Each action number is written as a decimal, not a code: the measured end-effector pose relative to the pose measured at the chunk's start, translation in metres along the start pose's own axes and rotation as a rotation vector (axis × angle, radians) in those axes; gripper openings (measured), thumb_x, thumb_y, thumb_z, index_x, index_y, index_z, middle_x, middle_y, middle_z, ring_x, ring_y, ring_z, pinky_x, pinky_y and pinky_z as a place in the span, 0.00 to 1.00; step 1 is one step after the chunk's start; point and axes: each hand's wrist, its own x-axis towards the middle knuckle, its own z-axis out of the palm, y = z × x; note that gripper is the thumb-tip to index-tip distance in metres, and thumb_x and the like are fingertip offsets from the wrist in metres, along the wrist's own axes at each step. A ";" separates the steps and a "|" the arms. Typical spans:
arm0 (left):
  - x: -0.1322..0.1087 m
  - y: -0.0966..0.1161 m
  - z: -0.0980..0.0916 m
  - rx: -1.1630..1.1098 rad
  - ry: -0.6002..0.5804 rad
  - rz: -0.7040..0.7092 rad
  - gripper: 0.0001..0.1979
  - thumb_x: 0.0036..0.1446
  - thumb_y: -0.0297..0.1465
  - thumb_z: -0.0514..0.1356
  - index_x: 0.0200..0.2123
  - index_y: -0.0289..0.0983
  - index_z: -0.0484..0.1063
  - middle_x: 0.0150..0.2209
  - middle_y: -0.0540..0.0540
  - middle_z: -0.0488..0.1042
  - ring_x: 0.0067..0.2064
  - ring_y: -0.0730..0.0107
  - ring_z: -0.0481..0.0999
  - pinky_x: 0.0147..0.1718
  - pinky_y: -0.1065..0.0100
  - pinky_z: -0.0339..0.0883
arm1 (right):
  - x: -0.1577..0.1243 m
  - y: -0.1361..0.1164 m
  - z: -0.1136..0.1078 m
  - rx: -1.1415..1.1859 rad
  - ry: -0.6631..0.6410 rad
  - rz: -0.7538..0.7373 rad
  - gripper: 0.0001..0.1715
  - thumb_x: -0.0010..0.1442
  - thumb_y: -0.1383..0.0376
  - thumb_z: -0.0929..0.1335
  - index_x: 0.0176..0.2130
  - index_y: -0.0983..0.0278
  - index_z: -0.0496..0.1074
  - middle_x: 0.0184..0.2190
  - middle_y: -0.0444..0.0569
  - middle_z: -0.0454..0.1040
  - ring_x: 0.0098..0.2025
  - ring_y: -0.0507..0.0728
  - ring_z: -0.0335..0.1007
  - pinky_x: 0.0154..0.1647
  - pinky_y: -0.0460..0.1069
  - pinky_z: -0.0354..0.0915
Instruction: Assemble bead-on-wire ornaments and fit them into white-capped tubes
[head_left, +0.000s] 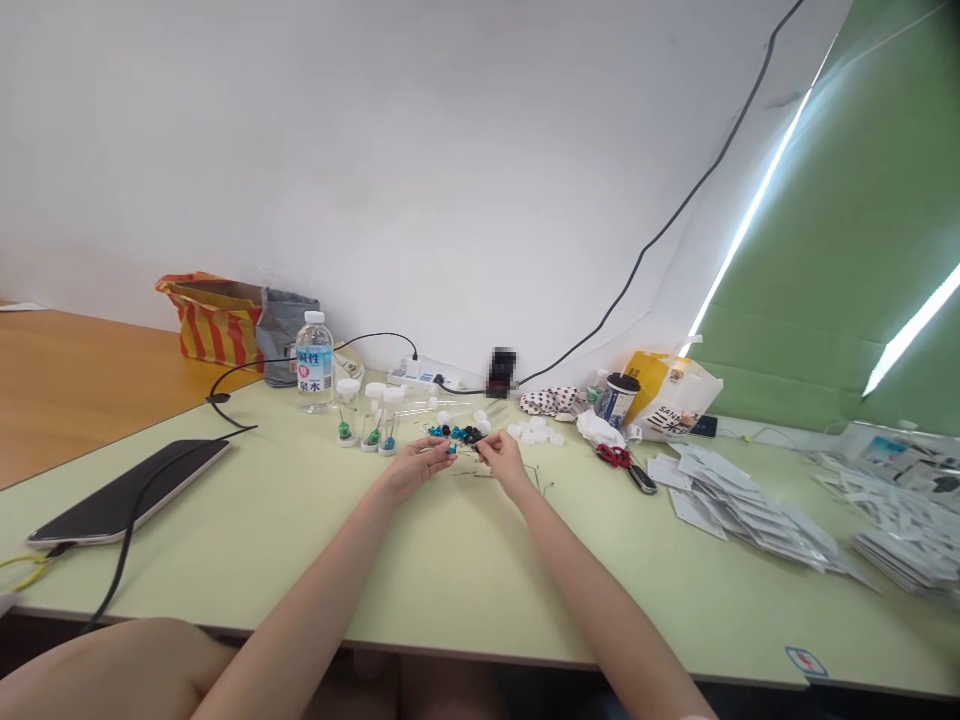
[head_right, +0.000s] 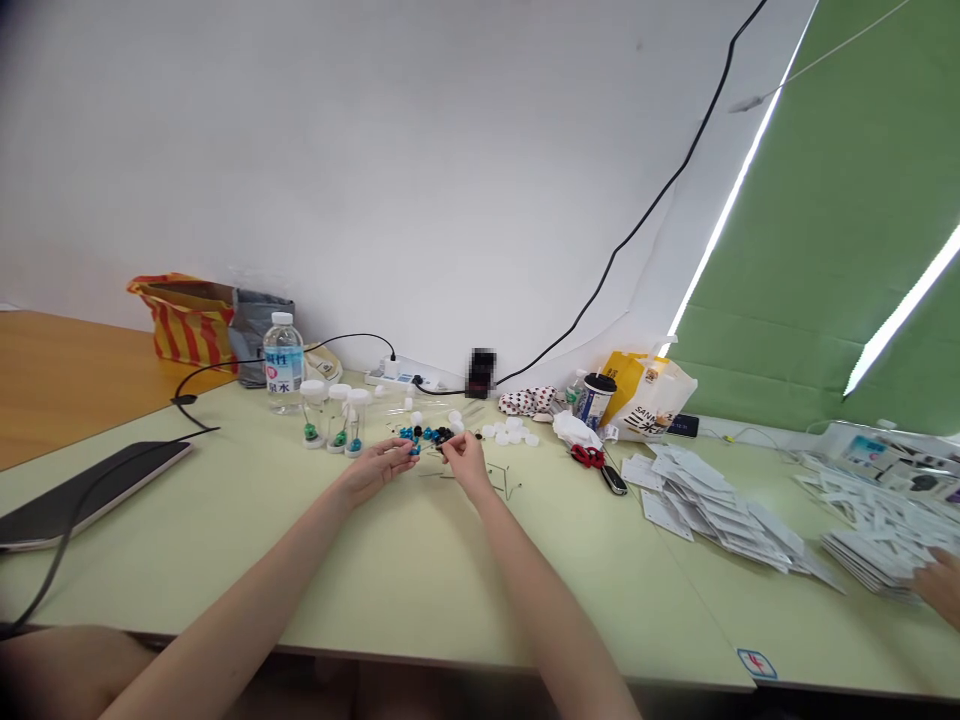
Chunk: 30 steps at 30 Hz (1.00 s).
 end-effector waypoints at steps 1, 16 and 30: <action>0.000 0.000 0.000 -0.009 -0.007 0.001 0.10 0.43 0.28 0.67 0.30 0.32 0.71 0.28 0.47 0.75 0.34 0.73 0.76 0.42 0.69 0.68 | -0.002 -0.002 0.004 0.087 -0.009 0.006 0.14 0.46 0.58 0.69 0.29 0.64 0.63 0.22 0.43 0.70 0.23 0.51 0.67 0.23 0.45 0.60; 0.003 -0.005 -0.005 0.019 -0.051 -0.001 0.10 0.44 0.29 0.67 0.31 0.32 0.71 0.29 0.45 0.77 0.34 0.72 0.77 0.43 0.68 0.69 | -0.014 -0.010 0.012 0.182 -0.221 0.003 0.18 0.41 0.56 0.72 0.31 0.65 0.72 0.23 0.46 0.73 0.29 0.56 0.72 0.31 0.50 0.67; 0.004 -0.004 -0.006 0.122 -0.056 -0.021 0.12 0.41 0.31 0.68 0.29 0.31 0.71 0.29 0.43 0.77 0.33 0.70 0.77 0.40 0.68 0.70 | -0.016 -0.010 0.009 0.152 -0.251 -0.043 0.15 0.43 0.55 0.71 0.29 0.62 0.72 0.25 0.45 0.71 0.27 0.54 0.71 0.29 0.49 0.67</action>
